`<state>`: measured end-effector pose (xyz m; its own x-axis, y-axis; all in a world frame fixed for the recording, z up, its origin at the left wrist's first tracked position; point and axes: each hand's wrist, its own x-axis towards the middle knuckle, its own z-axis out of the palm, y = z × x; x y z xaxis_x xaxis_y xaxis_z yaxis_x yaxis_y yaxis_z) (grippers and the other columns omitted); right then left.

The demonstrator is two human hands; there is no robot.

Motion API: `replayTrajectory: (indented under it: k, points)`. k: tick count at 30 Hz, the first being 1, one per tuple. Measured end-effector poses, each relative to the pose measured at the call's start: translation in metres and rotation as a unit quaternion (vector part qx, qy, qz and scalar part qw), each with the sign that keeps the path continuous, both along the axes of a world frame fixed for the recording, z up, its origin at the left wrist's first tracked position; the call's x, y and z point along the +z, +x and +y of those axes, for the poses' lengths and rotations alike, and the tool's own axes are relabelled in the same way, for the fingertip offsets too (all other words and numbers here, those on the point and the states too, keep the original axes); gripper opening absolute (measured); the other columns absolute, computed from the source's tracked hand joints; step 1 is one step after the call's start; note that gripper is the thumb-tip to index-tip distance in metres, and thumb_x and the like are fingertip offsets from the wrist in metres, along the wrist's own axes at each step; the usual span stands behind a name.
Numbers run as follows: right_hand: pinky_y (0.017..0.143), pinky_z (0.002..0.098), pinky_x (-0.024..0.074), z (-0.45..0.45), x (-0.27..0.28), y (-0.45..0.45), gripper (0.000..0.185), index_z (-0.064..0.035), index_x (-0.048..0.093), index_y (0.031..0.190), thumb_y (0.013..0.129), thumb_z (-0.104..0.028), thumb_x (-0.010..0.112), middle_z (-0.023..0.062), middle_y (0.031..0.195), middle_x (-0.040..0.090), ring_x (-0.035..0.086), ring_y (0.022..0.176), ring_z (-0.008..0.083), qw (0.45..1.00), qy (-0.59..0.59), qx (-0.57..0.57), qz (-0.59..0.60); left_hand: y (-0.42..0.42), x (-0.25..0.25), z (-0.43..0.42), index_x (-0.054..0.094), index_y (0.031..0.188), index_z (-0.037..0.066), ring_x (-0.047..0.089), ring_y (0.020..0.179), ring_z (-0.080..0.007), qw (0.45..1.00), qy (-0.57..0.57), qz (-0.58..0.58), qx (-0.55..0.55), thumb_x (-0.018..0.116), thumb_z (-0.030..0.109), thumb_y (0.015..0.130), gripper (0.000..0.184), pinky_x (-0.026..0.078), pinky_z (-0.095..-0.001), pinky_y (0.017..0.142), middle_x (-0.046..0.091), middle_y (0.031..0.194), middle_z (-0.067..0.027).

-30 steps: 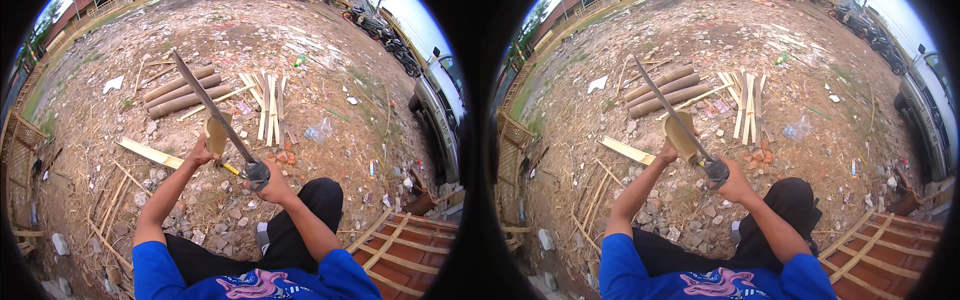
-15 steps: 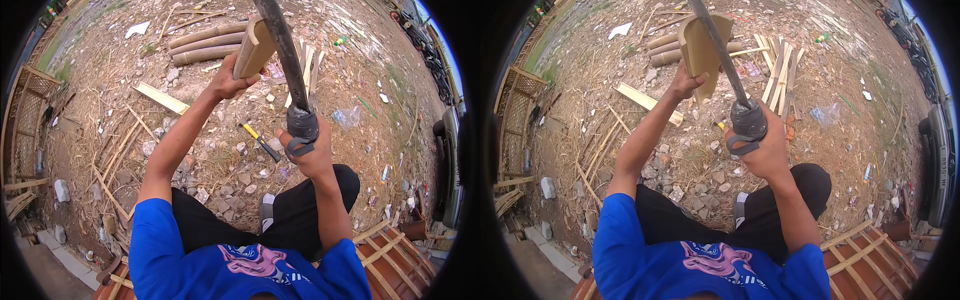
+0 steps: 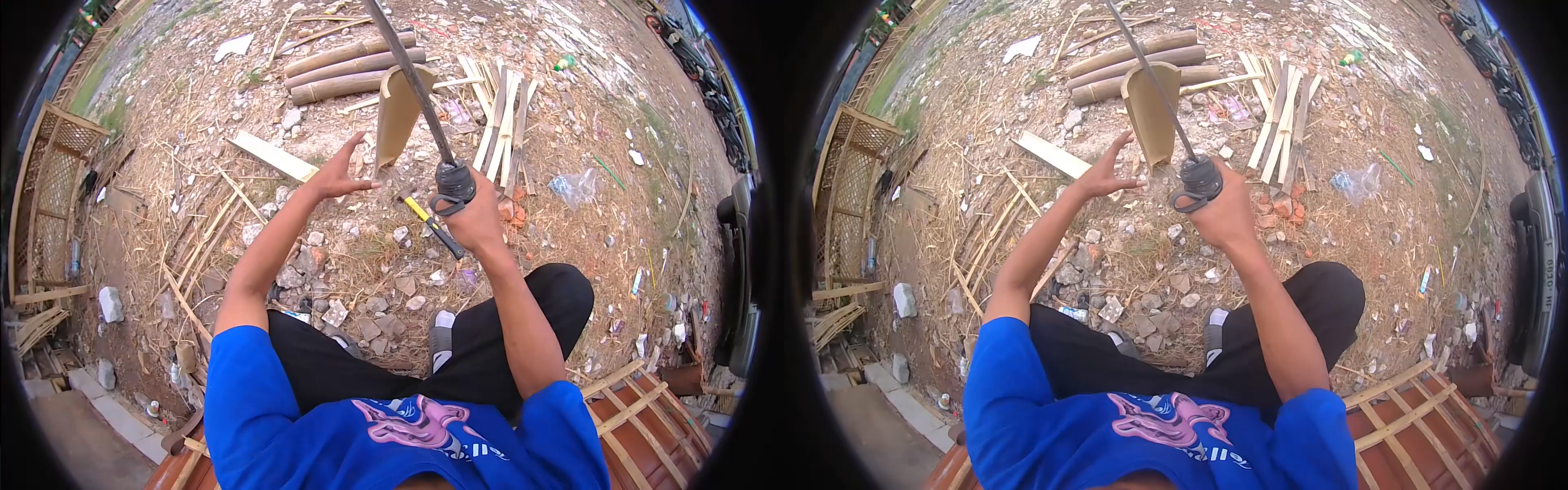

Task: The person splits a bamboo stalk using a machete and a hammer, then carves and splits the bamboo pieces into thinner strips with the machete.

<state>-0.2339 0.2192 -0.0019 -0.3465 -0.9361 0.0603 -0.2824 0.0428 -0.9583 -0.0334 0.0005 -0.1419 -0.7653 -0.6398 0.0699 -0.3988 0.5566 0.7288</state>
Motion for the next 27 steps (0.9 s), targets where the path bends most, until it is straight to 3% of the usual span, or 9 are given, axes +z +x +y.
replayTrajectory:
  k: [5,8,10,13,16,20,24,27]
  points:
    - [0.068,0.0296,0.0495,0.000,0.006,0.021,0.031,-0.0008,0.061,0.091,0.068,-0.009,0.079,0.0054,0.078,0.066,0.061,0.070,0.0134,1.000,-0.019,-0.021,0.009,-0.025,0.034,0.017,0.035,0.144,0.007,0.048,0.129,-0.0290,0.987,0.004,0.150,0.047,0.087,0.043,0.070,0.097,0.036,-0.0424,0.111,0.053,0.135,-0.0170]
    - [0.069,0.0311,0.0503,-0.003,-0.008,0.022,0.031,-0.0015,0.061,0.092,0.068,-0.011,0.078,0.0072,0.078,0.066,0.062,0.070,0.0148,0.999,-0.038,-0.013,-0.006,-0.061,0.043,0.023,0.046,0.134,0.005,0.058,0.115,-0.0228,0.970,0.054,0.226,0.067,0.085,0.037,0.074,0.078,0.046,-0.0380,0.098,0.059,0.124,-0.0145]
    - [0.069,0.0310,0.0500,-0.002,-0.012,0.023,0.031,-0.0017,0.061,0.092,0.068,-0.013,0.077,0.0072,0.077,0.066,0.062,0.070,0.0152,0.999,-0.043,-0.015,-0.003,-0.072,0.032,0.017,0.052,0.127,0.003,0.060,0.106,-0.0191,0.936,0.162,0.304,0.075,0.080,0.029,0.080,0.061,0.049,-0.0348,0.091,0.063,0.116,-0.0117]
    - [0.069,0.0313,0.0499,-0.001,-0.005,0.025,0.031,-0.0018,0.060,0.091,0.069,-0.015,0.077,0.0066,0.078,0.065,0.061,0.071,0.0151,0.999,-0.037,-0.026,-0.018,-0.075,0.033,0.006,0.057,0.118,0.002,0.063,0.097,-0.0167,0.946,0.121,0.299,0.035,0.074,0.021,0.084,0.043,0.050,-0.0324,0.086,0.066,0.107,-0.0090]
    - [0.069,0.0315,0.0498,-0.003,-0.005,0.024,0.031,-0.0013,0.060,0.091,0.069,-0.015,0.077,0.0063,0.079,0.064,0.059,0.071,0.0152,0.999,-0.042,-0.031,-0.005,-0.079,0.038,0.002,0.059,0.114,0.001,0.063,0.094,-0.0174,0.934,0.093,0.344,-0.001,0.069,0.016,0.086,0.034,0.051,-0.0329,0.084,0.067,0.103,-0.0093]
    - [0.069,0.0303,0.0495,0.003,0.018,0.026,0.030,-0.0012,0.058,0.092,0.072,-0.014,0.077,0.0056,0.080,0.064,0.059,0.072,0.0140,0.998,-0.039,-0.038,-0.010,-0.089,0.055,0.008,0.059,0.114,0.000,0.064,0.092,-0.0168,0.929,0.058,0.363,0.036,0.069,0.016,0.086,0.034,0.051,-0.0326,0.081,0.068,0.100,-0.0098]
    - [0.069,0.0284,0.0492,0.023,0.084,0.029,0.031,-0.0017,0.057,0.095,0.076,-0.015,0.077,0.0055,0.080,0.063,0.059,0.072,0.0108,0.998,-0.043,-0.030,-0.035,-0.088,0.129,0.031,0.060,0.113,0.000,0.065,0.087,-0.0154,0.921,0.040,0.382,0.056,0.069,0.016,0.087,0.032,0.052,-0.0311,0.077,0.069,0.096,-0.0095]
    - [0.070,0.0293,0.0499,0.031,0.100,0.033,0.032,-0.0010,0.057,0.096,0.075,-0.014,0.077,0.0063,0.081,0.064,0.061,0.073,0.0123,0.995,-0.097,-0.023,-0.013,-0.086,0.148,0.042,0.061,0.111,0.000,0.065,0.082,-0.0142,0.910,0.021,0.412,0.038,0.069,0.016,0.087,0.030,0.052,-0.0295,0.073,0.069,0.093,-0.0087]
